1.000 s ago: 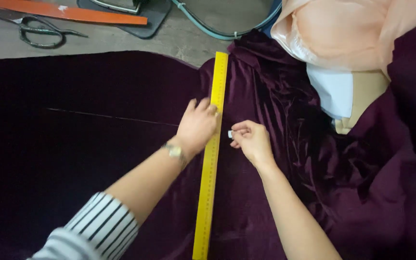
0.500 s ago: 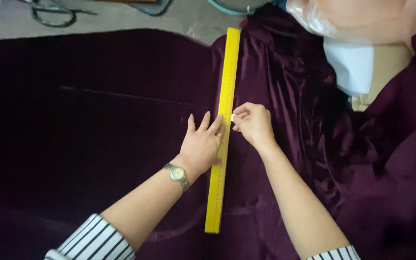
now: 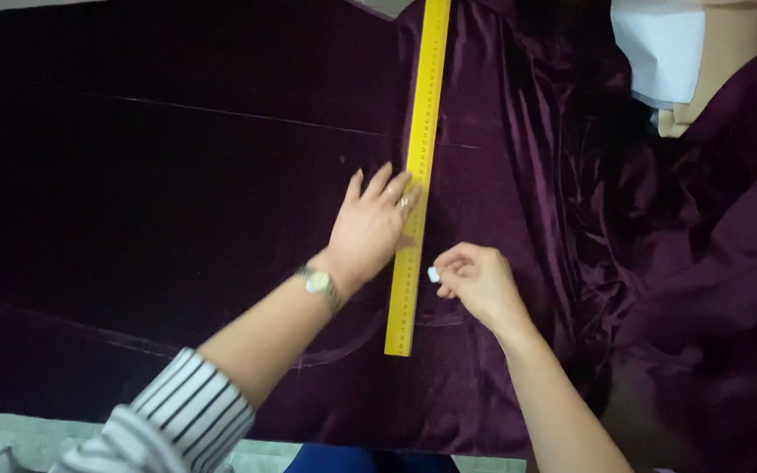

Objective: The person cuts a piece of maroon fabric using shears, then uses a yellow ruler and chalk to measure and mark lines on the fabric. The person also handles a piece of peach-colored fabric and a small white chalk piece.

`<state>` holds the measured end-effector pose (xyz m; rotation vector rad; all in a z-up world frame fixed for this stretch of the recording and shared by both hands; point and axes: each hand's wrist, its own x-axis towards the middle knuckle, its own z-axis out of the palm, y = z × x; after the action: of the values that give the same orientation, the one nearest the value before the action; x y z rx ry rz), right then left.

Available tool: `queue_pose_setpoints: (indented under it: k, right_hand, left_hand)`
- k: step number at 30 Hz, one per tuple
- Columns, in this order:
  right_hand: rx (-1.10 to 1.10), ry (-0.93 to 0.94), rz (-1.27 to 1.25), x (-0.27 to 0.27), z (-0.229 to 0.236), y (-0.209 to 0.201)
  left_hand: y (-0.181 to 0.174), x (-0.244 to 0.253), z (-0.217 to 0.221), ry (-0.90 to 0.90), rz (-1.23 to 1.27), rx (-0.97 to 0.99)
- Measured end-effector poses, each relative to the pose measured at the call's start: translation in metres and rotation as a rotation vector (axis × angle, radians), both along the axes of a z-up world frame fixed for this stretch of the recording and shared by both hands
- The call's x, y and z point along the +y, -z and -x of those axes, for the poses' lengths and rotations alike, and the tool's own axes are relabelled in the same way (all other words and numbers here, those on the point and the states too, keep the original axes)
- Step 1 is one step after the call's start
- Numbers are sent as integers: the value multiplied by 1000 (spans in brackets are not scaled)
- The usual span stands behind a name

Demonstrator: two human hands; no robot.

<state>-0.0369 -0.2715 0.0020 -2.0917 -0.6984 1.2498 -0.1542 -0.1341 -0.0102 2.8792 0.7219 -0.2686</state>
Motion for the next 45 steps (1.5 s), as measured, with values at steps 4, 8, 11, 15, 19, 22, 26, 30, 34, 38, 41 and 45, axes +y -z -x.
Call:
queue_pose_setpoints:
  k: [4, 8, 11, 15, 19, 22, 26, 30, 34, 38, 41, 45]
  right_hand:
    - [-78, 77, -105, 9, -2, 5]
    - [-172, 36, -79, 15, 5, 0]
    - [-255, -8, -65, 16, 9, 4]
    - [-287, -15, -71, 10, 11, 20]
    - [-299, -60, -31, -3, 25, 20]
    - [-218, -128, 42, -21, 35, 14]
    - [-100, -144, 82, -47, 45, 3]
    - [93, 30, 3, -73, 39, 0]
    - [54, 252, -163, -103, 23, 10]
    - [7, 324, -200, -123, 15, 9]
    - [51, 445, -148, -127, 14, 6]
    - [120, 585, -177, -129, 16, 8]
  left_hand:
    - [1, -32, 27, 20, 5, -146]
    - [-6, -49, 35, 28, 62, -10]
    - [-7, -52, 35, -5, 115, 35]
    - [-4, -54, 33, -36, 142, 67]
    - [1, -57, 33, -61, 148, 99]
    - [7, -58, 35, -61, 141, 100]
    - [8, -59, 35, -64, 118, 101]
    - [9, -62, 35, -95, 135, 37]
    - [27, -68, 29, -243, 71, -207]
    - [28, -78, 11, -452, 139, -278]
    - [29, -82, 0, -618, 208, -348]
    - [21, -81, -7, -779, 320, -260]
